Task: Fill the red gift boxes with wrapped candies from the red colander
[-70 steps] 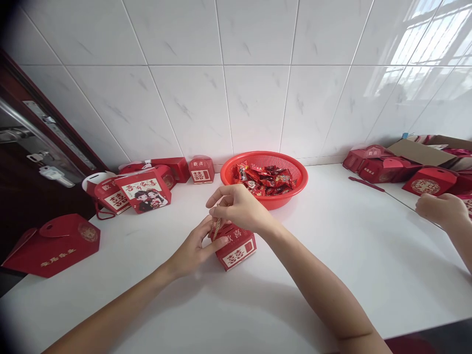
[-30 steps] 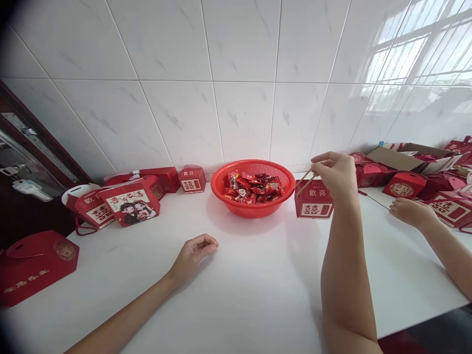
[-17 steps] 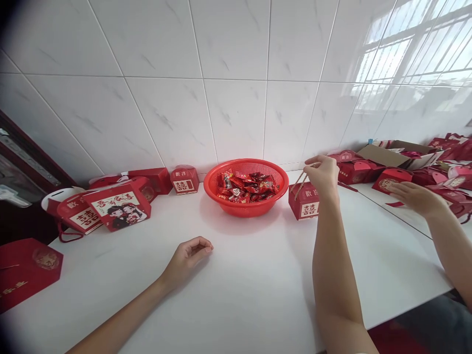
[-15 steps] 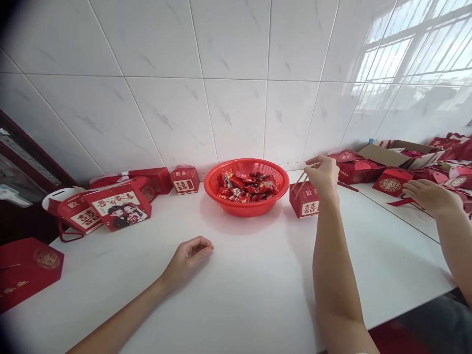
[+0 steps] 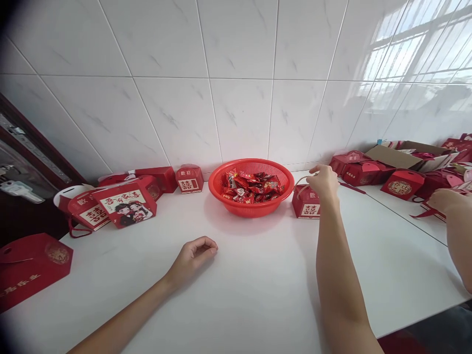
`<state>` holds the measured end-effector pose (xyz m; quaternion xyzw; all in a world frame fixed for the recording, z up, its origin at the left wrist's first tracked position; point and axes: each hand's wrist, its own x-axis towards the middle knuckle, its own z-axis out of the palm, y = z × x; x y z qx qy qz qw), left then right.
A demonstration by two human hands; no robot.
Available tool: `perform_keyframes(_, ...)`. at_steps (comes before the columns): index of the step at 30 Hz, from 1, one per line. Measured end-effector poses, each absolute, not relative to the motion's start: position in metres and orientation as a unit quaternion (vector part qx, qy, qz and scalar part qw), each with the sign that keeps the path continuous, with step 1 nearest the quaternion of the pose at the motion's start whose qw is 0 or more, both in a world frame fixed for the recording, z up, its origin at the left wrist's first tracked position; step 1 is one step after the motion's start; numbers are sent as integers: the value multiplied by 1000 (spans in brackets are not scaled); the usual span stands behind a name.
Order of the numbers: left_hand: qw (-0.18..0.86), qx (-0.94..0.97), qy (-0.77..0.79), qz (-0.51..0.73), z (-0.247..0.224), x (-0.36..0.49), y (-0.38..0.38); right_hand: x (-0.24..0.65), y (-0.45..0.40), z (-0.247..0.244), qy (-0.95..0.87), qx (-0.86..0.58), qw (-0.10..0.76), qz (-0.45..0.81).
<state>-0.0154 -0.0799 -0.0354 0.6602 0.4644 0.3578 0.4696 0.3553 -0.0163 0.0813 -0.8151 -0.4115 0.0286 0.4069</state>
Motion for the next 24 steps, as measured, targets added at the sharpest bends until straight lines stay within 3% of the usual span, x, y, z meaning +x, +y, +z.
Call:
perform_keyframes(5,466,659,468,360,-36,-15,-80,356,-13,78,-424,-819,384,38)
perform_keyframes(14,461,661,463,370,-37,-15,-80,360,-28,90,-419,-800,430,11)
perform_keyframes(24,472,651,464,371,-40,-13,-82,389,-35,110,-372,-842,390,-16)
